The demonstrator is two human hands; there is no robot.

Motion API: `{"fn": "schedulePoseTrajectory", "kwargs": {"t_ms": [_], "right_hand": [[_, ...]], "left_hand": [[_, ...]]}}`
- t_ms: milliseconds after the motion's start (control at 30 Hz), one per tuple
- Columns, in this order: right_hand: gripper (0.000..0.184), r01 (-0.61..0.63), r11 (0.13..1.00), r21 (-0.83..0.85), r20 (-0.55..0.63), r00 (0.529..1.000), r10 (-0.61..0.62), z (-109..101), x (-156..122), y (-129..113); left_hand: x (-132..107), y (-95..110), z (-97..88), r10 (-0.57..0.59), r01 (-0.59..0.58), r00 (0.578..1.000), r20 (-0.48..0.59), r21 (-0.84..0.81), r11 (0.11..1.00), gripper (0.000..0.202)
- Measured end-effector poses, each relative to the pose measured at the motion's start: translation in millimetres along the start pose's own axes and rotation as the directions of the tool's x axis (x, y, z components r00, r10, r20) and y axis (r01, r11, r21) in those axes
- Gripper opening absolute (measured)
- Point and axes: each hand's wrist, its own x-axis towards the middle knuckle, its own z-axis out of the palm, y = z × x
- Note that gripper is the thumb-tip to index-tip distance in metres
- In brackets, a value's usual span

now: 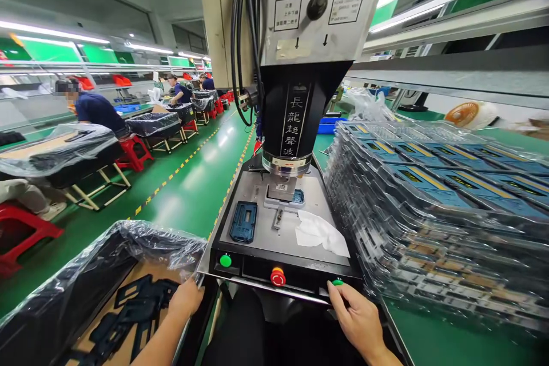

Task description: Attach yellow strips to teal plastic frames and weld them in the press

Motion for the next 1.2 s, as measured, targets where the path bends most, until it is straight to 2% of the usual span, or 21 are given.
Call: {"fn": "schedulePoseTrajectory", "kwargs": {"t_ms": [167,300,433,500,567,700,867,967,1067,1133,1200], "right_hand": [[0.046,0.07,0.992,-0.107,0.051,0.997,-0.065,-1.8,45.4,-17.0],[0.04,0.084,0.98,-0.178,0.141,0.988,-0.059,14.4,99.3,-22.5],[0.025,0.106,0.953,-0.284,0.234,0.971,-0.038,41.0,147.0,-16.4],[0.026,0.095,0.92,-0.381,0.26,0.965,0.008,57.1,165.3,-9.7],[0.031,0.094,0.913,-0.397,0.292,0.956,0.029,72.7,180.1,-2.1],[0.032,0.127,0.889,-0.441,0.321,0.947,0.024,93.8,199.5,8.0],[0.03,0.135,0.867,-0.48,0.323,0.946,0.032,106.7,213.0,10.0],[0.029,0.126,0.87,-0.477,0.343,0.938,0.052,111.5,219.3,9.2],[0.027,0.134,0.861,-0.491,0.344,0.937,0.051,114.2,222.6,7.1],[0.028,0.149,0.849,-0.506,0.336,0.941,0.036,115.8,222.1,5.2],[0.03,0.15,0.843,-0.517,0.324,0.946,0.03,117.9,219.8,3.9]], "left_hand": [[1.7,-0.9,3.0,0.024,-0.026,0.998,0.053,0.036,0.999,0.032],[-1.5,2.3,-1.2,0.046,-0.047,0.998,0.036,0.041,0.998,0.03],[-14.2,5.7,-6.5,0.055,-0.048,0.992,-0.112,0.062,0.997,0.037],[-18.2,7.1,-6.9,0.049,-0.034,0.979,-0.2,0.082,0.996,0.047],[-18.3,7.8,-5.6,0.039,-0.015,0.967,-0.25,0.1,0.995,0.059],[-15.9,8.9,-3.5,0.026,0.005,0.96,-0.278,0.109,0.994,0.073],[-16.6,11.2,-6.0,0.035,-0.013,0.966,-0.254,0.086,0.996,0.076],[-15.4,11.7,-8.3,0.023,-0.014,0.981,-0.193,0.051,0.999,0.074],[-12.3,11.2,-10.7,0.008,-0.007,0.996,-0.088,0.01,1.0,0.072],[-10.4,10.6,-12.2,0.003,-0.003,1.0,-0.022,-0.01,1.0,0.065],[-10.1,10.6,-13.7,0.0,0.0,1.0,0.001,-0.018,1.0,0.054]]}}
